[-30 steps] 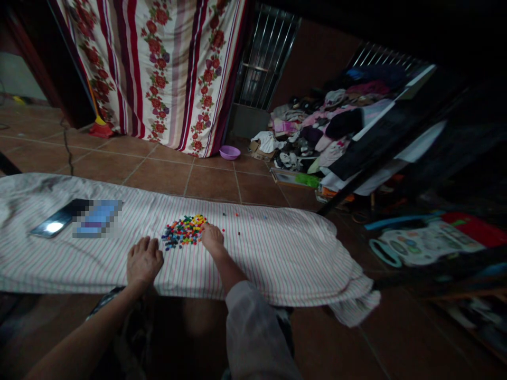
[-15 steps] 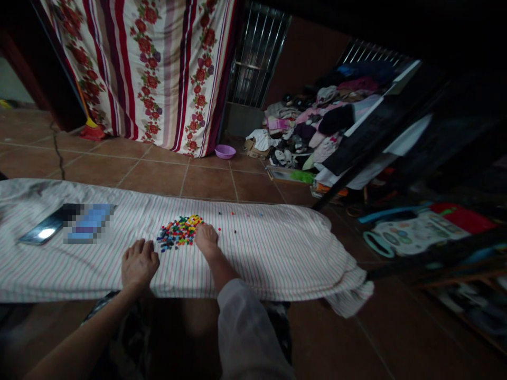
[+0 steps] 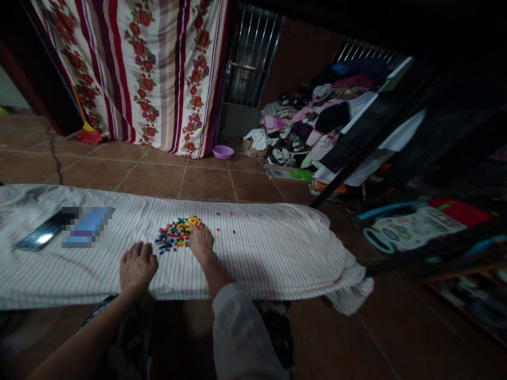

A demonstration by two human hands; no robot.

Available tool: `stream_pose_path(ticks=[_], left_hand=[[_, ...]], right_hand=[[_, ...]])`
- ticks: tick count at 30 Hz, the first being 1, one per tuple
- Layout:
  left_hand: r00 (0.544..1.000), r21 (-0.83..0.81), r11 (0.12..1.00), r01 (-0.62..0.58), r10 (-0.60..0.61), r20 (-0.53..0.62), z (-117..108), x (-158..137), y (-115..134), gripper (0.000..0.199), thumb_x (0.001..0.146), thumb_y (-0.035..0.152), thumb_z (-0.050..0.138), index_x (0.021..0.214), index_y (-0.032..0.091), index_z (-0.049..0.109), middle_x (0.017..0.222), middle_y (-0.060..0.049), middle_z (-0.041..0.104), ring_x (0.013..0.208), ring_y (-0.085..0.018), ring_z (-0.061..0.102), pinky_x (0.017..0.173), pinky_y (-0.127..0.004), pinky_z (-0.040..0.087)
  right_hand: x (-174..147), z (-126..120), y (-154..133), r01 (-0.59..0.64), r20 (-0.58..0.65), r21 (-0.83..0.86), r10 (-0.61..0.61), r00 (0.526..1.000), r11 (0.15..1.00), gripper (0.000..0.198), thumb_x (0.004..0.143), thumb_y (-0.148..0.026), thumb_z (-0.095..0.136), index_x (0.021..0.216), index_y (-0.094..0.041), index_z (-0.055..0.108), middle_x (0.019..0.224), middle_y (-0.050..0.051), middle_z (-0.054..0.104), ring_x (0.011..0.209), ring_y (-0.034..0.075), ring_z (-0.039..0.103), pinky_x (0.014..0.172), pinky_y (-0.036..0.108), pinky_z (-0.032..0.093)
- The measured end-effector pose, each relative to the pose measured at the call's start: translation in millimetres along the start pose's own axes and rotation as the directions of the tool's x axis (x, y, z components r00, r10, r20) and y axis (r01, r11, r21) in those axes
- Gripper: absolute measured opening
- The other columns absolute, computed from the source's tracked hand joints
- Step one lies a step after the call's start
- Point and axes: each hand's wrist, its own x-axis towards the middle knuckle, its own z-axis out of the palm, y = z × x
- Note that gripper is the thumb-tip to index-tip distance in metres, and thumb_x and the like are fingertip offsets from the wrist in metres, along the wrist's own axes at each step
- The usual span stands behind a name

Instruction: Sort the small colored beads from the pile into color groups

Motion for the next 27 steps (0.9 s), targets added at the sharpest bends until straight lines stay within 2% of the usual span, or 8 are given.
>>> stream_pose_path(ticks=[8,15,22,27], left_hand=[[1.000,0.025,1.000,0.006,-0.005,-0.012,-0.2,-0.1,0.5,0.036,0.089,0.022,0.041,0.116,0.012,0.063,0.127,-0.018,0.060,0.120,-0.029,0.052,0.101,-0.044,0.037],[1.000,0.008,1.000,0.003,-0.002,-0.018,-0.4,-0.3,0.2,0.035,0.089,0.022,0.042,0.115,0.013,0.063,0.126,-0.018,0.060,0.120,-0.029,0.052,0.101,-0.045,0.037],[1.000,0.024,1.000,-0.001,0.001,-0.020,1.1,-0.2,-0.5,0.034,0.088,0.021,0.042,0.113,0.014,0.063,0.126,-0.018,0.060,0.121,-0.030,0.051,0.101,-0.044,0.037],[1.000,0.029,1.000,0.002,-0.001,-0.017,2.1,-0.2,-0.4,0.035,0.088,0.021,0.043,0.115,0.014,0.063,0.127,-0.018,0.060,0.122,-0.029,0.051,0.102,-0.044,0.036]], right_hand=[[-0.5,7.7,-0.9,0.037,-0.035,0.021,-0.037,0.999,0.999,0.031,0.097,-0.022,0.044,0.117,-0.024,0.068,0.117,0.006,0.068,0.113,0.019,0.056,0.099,0.027,0.039],[-2.4,3.0,0.1,0.018,-0.037,0.029,-0.017,0.999,0.999,0.031,0.098,-0.026,0.044,0.117,-0.026,0.069,0.114,0.005,0.070,0.109,0.018,0.058,0.096,0.025,0.041],[2.4,2.0,3.2,-0.018,0.000,0.049,0.018,1.000,0.999,0.028,0.098,-0.025,0.046,0.113,-0.027,0.069,0.115,0.003,0.070,0.108,0.017,0.060,0.092,0.025,0.042],[4.1,1.7,3.5,0.027,-0.006,0.058,-0.027,1.000,0.998,0.033,0.097,-0.020,0.044,0.121,-0.026,0.066,0.117,0.003,0.069,0.108,0.016,0.060,0.095,0.025,0.041]])
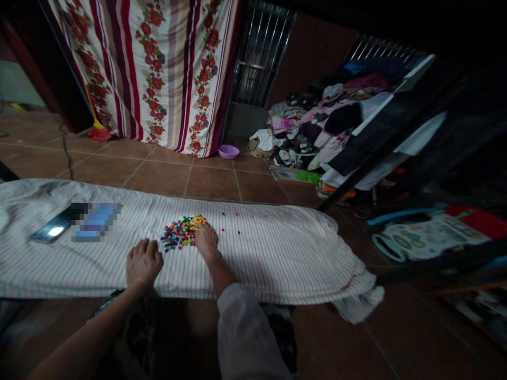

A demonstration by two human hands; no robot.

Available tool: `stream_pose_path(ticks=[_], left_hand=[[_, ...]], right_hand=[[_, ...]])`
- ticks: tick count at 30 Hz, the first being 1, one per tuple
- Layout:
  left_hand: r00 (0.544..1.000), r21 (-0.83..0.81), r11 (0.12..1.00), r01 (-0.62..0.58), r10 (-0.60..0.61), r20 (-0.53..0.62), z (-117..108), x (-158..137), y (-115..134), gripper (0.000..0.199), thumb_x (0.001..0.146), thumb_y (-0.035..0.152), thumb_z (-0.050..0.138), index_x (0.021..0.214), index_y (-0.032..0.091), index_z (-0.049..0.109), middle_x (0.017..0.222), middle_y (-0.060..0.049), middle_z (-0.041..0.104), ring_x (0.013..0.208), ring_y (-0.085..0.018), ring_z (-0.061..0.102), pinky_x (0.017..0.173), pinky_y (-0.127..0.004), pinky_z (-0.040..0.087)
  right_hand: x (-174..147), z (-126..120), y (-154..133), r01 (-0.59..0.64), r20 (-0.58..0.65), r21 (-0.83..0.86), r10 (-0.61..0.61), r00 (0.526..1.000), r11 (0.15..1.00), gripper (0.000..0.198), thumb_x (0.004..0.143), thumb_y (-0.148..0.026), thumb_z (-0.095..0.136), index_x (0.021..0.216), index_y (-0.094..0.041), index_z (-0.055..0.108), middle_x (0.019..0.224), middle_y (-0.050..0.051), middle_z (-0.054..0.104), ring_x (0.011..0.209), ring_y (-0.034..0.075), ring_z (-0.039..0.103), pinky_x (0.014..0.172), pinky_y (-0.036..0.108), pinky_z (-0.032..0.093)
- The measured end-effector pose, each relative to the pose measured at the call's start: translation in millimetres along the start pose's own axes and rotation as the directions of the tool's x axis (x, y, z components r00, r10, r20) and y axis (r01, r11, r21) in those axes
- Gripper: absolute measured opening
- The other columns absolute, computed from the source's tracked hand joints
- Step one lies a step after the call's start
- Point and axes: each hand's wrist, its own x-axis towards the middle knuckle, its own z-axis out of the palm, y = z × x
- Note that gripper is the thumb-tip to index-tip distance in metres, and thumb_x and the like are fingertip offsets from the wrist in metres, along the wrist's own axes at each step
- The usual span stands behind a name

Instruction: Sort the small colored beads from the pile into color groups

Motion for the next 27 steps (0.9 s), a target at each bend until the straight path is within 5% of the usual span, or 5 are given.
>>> stream_pose_path(ticks=[15,27], left_hand=[[1.000,-0.043,0.999,0.018,-0.018,0.009,5.0,-0.6,-1.5,0.036,0.087,0.022,0.043,0.116,0.014,0.062,0.130,-0.018,0.058,0.126,-0.030,0.048,0.105,-0.046,0.034],[1.000,-0.013,1.000,0.002,-0.002,-0.011,4.1,-0.5,-1.2,0.034,0.088,0.020,0.043,0.116,0.014,0.062,0.127,-0.017,0.059,0.122,-0.029,0.050,0.105,-0.044,0.034]], right_hand=[[7.4,-1.1,1.2,0.083,0.111,-0.083,-0.073,0.991,0.993,0.040,0.095,-0.016,0.042,0.125,-0.032,0.063,0.119,0.004,0.066,0.111,0.019,0.059,0.092,0.029,0.043],[6.8,2.6,1.9,0.081,0.067,-0.066,-0.076,0.995,0.995,0.032,0.095,-0.017,0.042,0.112,-0.028,0.067,0.117,0.004,0.066,0.112,0.017,0.057,0.092,0.026,0.042]])
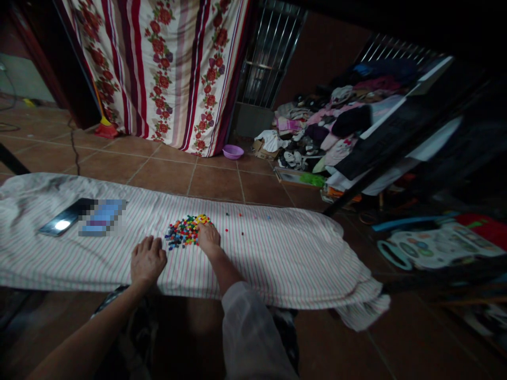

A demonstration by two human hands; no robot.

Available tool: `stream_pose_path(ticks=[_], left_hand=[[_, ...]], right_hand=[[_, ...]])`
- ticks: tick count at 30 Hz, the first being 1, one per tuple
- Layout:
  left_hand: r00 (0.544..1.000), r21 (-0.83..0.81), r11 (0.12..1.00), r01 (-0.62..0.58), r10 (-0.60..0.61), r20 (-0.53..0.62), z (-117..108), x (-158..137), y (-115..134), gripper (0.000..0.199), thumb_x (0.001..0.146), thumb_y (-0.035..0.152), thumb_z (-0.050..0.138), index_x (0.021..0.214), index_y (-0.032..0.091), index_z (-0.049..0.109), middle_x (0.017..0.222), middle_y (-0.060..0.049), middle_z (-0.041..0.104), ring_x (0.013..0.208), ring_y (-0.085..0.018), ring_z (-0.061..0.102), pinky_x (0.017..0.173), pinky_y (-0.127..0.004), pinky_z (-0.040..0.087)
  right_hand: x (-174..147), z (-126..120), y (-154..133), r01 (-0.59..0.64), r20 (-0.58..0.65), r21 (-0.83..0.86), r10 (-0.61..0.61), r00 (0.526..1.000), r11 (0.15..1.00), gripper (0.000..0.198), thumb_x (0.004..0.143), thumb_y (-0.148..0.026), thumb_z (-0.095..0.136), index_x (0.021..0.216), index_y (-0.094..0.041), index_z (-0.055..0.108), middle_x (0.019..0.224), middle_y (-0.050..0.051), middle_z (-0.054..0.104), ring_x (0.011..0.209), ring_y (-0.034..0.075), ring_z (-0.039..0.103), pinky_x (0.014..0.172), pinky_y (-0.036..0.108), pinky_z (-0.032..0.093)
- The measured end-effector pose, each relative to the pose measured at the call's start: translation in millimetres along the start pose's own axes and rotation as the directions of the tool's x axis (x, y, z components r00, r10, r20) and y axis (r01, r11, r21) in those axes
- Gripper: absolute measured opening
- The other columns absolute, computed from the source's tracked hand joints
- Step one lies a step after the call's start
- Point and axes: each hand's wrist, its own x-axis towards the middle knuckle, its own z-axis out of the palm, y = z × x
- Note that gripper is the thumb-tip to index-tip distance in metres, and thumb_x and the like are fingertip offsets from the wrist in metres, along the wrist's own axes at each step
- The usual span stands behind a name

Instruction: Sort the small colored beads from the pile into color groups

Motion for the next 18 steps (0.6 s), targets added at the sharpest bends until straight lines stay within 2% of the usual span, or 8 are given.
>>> stream_pose_path(ticks=[9,18], left_hand=[[1.000,0.027,0.999,-0.019,0.020,-0.011,0.7,0.5,-0.5,0.032,0.088,0.021,0.044,0.113,0.014,0.062,0.126,-0.016,0.060,0.121,-0.030,0.051,0.103,-0.044,0.036],[1.000,0.040,0.999,-0.017,0.018,-0.025,1.1,-0.2,-1.0,0.033,0.088,0.021,0.044,0.114,0.014,0.062,0.126,-0.016,0.061,0.122,-0.029,0.052,0.103,-0.044,0.036]], right_hand=[[6.9,-3.6,-2.2,0.008,0.016,-0.065,-0.007,1.000,0.998,0.030,0.097,-0.027,0.044,0.108,-0.025,0.072,0.113,0.007,0.067,0.110,0.020,0.057,0.089,0.028,0.043],[15.5,-5.0,-8.9,-0.012,0.065,-0.052,0.015,0.998,0.999,0.025,0.093,-0.025,0.053,0.107,-0.025,0.072,0.114,0.007,0.068,0.111,0.021,0.057,0.087,0.029,0.044]])
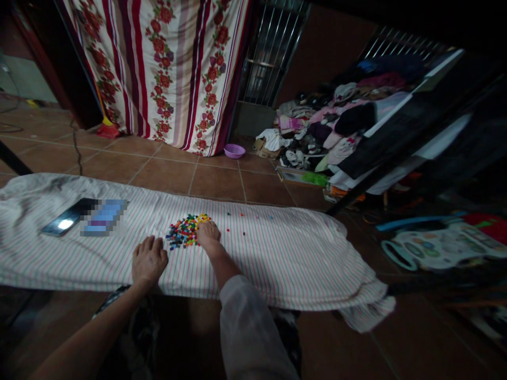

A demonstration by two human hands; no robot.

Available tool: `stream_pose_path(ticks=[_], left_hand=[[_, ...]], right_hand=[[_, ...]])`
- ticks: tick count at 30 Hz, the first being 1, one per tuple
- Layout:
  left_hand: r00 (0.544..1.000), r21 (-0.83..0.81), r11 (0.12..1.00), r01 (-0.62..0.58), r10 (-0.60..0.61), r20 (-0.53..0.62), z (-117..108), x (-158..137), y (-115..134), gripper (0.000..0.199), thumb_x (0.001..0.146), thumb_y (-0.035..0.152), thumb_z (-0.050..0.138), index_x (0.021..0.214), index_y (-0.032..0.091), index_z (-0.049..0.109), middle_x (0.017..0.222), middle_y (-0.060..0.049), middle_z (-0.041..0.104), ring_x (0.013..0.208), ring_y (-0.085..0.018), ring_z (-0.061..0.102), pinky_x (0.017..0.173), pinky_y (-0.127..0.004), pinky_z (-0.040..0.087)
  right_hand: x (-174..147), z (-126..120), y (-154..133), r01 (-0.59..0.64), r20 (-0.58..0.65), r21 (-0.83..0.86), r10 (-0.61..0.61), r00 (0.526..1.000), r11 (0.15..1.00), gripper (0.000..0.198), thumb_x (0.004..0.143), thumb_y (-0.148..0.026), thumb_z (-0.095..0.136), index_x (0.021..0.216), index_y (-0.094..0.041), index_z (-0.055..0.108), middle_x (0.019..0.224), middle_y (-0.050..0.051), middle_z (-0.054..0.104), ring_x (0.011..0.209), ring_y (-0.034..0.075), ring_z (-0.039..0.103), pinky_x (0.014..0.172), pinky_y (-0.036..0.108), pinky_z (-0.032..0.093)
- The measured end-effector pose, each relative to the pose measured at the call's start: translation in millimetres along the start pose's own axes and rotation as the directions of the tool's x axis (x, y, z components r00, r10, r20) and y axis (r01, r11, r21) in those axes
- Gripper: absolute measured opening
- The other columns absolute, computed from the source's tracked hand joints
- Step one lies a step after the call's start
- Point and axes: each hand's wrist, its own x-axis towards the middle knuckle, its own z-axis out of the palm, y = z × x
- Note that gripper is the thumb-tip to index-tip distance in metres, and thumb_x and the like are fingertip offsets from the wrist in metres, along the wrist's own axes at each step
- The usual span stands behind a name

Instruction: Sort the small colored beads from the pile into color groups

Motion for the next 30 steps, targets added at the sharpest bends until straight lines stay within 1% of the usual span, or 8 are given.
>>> stream_pose_path(ticks=[5,10,16,22,30], left_hand=[[1.000,-0.001,1.000,0.004,-0.004,0.002,1.1,0.1,-0.3,0.033,0.087,0.021,0.045,0.114,0.014,0.063,0.126,-0.016,0.061,0.121,-0.029,0.052,0.103,-0.043,0.037],[1.000,-0.007,1.000,0.011,-0.011,0.010,1.7,0.3,-0.1,0.034,0.087,0.022,0.045,0.115,0.014,0.063,0.127,-0.017,0.061,0.122,-0.030,0.052,0.103,-0.044,0.036],[1.000,-0.015,1.000,0.009,-0.009,0.019,-0.7,0.6,0.5,0.033,0.088,0.021,0.044,0.114,0.014,0.063,0.127,-0.017,0.060,0.123,-0.030,0.051,0.104,-0.044,0.036],[1.000,-0.010,1.000,0.006,-0.006,0.024,-1.0,0.8,1.6,0.033,0.088,0.021,0.043,0.114,0.014,0.063,0.126,-0.017,0.061,0.122,-0.030,0.051,0.103,-0.044,0.036],[1.000,0.001,1.000,0.012,-0.012,0.022,1.5,0.3,0.1,0.034,0.088,0.022,0.043,0.115,0.014,0.063,0.128,-0.016,0.060,0.123,-0.030,0.051,0.104,-0.044,0.036]], right_hand=[[-0.9,3.0,3.6,0.017,-0.062,0.054,-0.013,0.998,0.998,0.020,0.090,-0.025,0.057,0.103,-0.025,0.072,0.111,0.006,0.067,0.109,0.020,0.057,0.089,0.028,0.043],[0.6,9.7,12.6,0.032,-0.154,0.160,-0.007,0.988,0.987,0.016,0.087,-0.028,0.058,0.097,-0.023,0.070,0.105,0.003,0.070,0.100,0.017,0.062,0.084,0.026,0.044],[0.9,11.0,19.7,0.046,-0.195,0.230,-0.001,0.981,0.972,0.015,0.086,-0.028,0.058,0.092,-0.024,0.070,0.099,0.001,0.073,0.094,0.017,0.065,0.078,0.024,0.044],[-6.4,14.9,22.4,0.068,-0.206,0.183,-0.029,0.978,0.981,0.014,0.087,-0.027,0.058,0.092,-0.024,0.070,0.099,0.002,0.073,0.093,0.017,0.064,0.079,0.024,0.044],[-16.0,19.7,17.9,0.112,-0.240,0.153,-0.073,0.968,0.982,0.014,0.088,-0.023,0.056,0.095,-0.021,0.068,0.102,0.005,0.071,0.100,0.018,0.061,0.090,0.027,0.042]])
